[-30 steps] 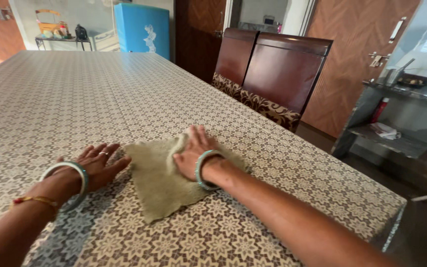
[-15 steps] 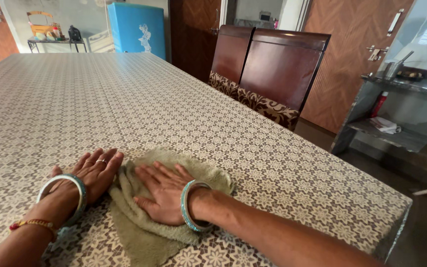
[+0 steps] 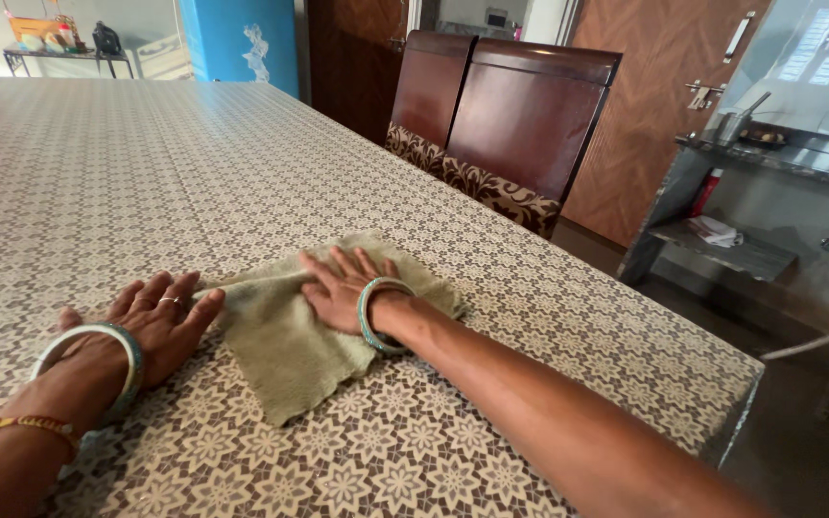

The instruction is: The person wipes a patterned table surface with a cloth, moving methodically across the tabletop. The hands use a light green cloth to rub and wipe the surface in repeated strokes.

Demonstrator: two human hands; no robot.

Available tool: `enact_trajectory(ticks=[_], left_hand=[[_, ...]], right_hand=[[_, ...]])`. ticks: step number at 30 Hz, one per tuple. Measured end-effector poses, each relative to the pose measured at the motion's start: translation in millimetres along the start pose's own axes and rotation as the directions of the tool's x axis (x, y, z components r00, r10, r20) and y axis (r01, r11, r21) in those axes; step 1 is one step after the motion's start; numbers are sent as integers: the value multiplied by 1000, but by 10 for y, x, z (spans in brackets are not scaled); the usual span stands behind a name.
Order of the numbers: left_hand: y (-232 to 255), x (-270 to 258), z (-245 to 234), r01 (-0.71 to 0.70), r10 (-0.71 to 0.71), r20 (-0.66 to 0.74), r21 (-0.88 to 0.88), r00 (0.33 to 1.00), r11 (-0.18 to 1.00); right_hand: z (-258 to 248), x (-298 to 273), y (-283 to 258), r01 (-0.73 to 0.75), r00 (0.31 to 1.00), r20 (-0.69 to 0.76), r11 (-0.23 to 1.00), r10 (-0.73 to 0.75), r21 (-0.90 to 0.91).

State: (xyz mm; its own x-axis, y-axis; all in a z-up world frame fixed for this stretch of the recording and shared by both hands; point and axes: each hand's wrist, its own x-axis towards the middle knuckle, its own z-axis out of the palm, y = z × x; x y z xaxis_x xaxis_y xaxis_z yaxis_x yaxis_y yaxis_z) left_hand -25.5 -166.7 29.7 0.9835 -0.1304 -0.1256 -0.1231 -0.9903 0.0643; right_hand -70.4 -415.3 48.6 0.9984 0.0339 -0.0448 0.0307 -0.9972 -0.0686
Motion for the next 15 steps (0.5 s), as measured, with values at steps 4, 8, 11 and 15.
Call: enact_trajectory(ticks=[4,8,11,15], left_hand=[[1,-20,15,-1,1,13,5,1000,1000],[-31,74,6,-12,12,12,39,1000,999],[-101,212,111,-80,81,3,163,997,983],[-135,402,214,-14,17,-42,79,999,997]], right_hand=[[40,-285,-172,127,992,11,991,-126,-43],[65,-635,-186,307,951,48,950,-304,-61],[132,-813,-24,401,916,37,914,-400,-65],[194,-727,296,447,893,-10,890,-449,-85]])
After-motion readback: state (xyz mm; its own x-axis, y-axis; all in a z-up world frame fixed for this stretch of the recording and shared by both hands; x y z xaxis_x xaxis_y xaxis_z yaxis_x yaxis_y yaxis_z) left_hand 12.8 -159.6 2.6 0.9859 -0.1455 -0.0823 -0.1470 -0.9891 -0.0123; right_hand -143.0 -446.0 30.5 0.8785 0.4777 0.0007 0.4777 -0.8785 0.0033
